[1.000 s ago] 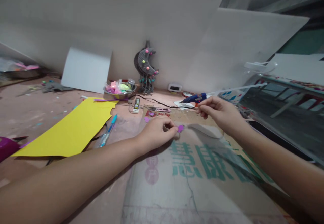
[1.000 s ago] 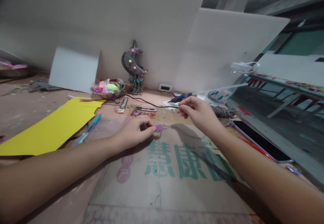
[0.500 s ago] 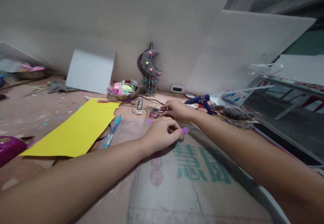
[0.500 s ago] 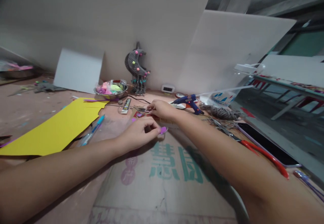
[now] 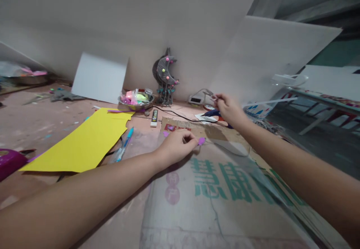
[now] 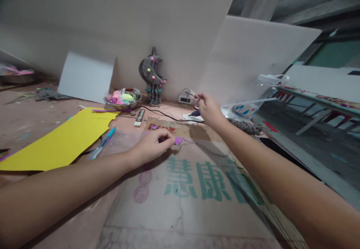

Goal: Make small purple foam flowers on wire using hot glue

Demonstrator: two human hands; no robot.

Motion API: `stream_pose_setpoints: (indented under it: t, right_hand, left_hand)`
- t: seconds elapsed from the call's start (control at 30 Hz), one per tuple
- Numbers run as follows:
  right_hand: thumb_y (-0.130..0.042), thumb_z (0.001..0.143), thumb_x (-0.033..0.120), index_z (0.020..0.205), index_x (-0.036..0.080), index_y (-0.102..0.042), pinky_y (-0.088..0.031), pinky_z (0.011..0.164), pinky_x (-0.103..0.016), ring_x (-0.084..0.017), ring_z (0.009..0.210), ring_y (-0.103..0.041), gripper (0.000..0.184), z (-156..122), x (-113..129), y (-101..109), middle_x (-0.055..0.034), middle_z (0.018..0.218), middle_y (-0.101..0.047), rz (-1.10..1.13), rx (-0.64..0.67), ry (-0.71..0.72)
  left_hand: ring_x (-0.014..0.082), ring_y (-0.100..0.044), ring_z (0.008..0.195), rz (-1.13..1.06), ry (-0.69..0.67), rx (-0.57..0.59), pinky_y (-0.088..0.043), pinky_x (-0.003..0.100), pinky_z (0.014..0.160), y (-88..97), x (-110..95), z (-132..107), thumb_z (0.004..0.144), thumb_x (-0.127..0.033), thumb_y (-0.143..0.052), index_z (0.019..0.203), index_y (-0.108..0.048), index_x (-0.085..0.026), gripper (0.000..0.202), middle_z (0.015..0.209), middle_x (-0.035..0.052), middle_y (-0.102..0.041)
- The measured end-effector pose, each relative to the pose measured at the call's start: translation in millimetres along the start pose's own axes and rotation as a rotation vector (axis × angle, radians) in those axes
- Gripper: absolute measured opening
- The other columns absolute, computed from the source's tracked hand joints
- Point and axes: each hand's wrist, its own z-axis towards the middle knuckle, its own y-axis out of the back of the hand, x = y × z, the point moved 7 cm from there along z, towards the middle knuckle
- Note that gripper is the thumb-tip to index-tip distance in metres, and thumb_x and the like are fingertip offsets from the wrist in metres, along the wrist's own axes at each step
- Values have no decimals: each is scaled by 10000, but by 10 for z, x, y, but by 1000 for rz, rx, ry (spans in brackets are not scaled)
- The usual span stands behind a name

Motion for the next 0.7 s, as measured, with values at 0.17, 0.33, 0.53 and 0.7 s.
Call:
stream_pose_setpoints:
  t: [0.17, 0.33, 0.53, 0.7]
  right_hand:
    - [-355, 897, 383, 1004, 184, -613, -454, 761, -326, -231, 871, -604, 343, -608, 208, 359, -84, 925, -653, -16, 33, 191]
    - [-409, 884, 401, 1017, 173, -619, -469, 771, -359, -244, 880, -604, 337, -1030, 186, 286, -105, 947, -654, -35, 195, 266]
    - [-420, 880, 368, 995, 163, -628, -453, 736, -348, -242, 858, -599, 314, -744, 307, 421, -121, 952, -660, -93, 126, 276]
    - [-384, 894, 346, 1014, 135, -630, -407, 652, -291, -195, 780, -582, 346, -249, 799, 257, -106, 902, -669, -175, 206, 346]
  left_hand:
    - [135, -549, 651, -17, 38, -4, -373, 231, 592, 1, 41, 13, 793, -342, -500, 640, -589, -156, 257, 656, -6, -624]
    - [135, -554, 680, 1, 29, -5, -388, 229, 628, 3, 22, -1, 793, -308, -499, 646, -587, -157, 229, 673, -7, -613]
    - [151, -564, 733, 59, 15, 6, -398, 241, 659, 2, -24, -15, 797, -303, -496, 685, -614, -157, 218, 725, 7, -621]
    - [135, -561, 742, 63, -34, 50, -400, 228, 676, -24, -94, -39, 794, -258, -509, 699, -628, -157, 182, 751, 6, -625]
